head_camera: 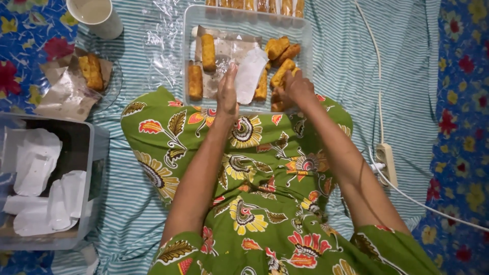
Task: Wrapping individual fried food items in small plastic sheets.
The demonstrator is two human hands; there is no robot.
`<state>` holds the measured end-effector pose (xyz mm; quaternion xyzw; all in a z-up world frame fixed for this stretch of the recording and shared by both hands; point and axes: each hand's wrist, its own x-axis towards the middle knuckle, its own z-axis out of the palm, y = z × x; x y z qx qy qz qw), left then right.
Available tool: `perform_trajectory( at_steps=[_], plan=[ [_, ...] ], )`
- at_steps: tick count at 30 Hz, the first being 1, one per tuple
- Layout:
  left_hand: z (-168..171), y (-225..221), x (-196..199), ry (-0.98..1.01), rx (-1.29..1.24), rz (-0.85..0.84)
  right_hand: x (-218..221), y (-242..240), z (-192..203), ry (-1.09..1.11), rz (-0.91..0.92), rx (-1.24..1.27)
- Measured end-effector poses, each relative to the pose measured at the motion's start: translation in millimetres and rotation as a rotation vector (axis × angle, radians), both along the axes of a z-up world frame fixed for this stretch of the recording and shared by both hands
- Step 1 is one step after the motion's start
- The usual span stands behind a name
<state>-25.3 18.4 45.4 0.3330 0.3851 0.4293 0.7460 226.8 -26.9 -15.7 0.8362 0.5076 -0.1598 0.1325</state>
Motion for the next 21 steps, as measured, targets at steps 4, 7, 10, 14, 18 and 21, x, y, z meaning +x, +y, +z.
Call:
perform_trajectory(
  at_steps=[4, 7, 10, 14, 18, 21],
  plan=[
    [10.7, -0.7, -1.0, 0.0, -0.004, -0.005, -2.1, 17.1, 21.5, 0.097, -0.271, -0.085],
    [22.3, -4.6, -3.6, 0.006, 0.014, 0.008, 23.8, 16.7, 3.9, 0.096, -0.12, -0.157],
    [19.6, -4.1, -1.5, 0.0, 0.013, 0.008, 34.3, 16.4, 14.1, 0.127, -0.088, -0.172],
    [24.6, -5.2, -1.5, -0.019, 0.016, 0.01, 24.2, 11.4, 46.0, 0.276, -0.029, -0.087],
    [37.1, -6.9, -2.9, -0.077, 0.017, 0.076, 30.5, 11.9, 39.1, 0.389, -0.043, 0.066],
    [15.5, -3.1, -1.7, -0.032, 0.021, 0.021, 19.0, 4.7, 40.7, 0.445, -0.077, 0.13]
  ],
)
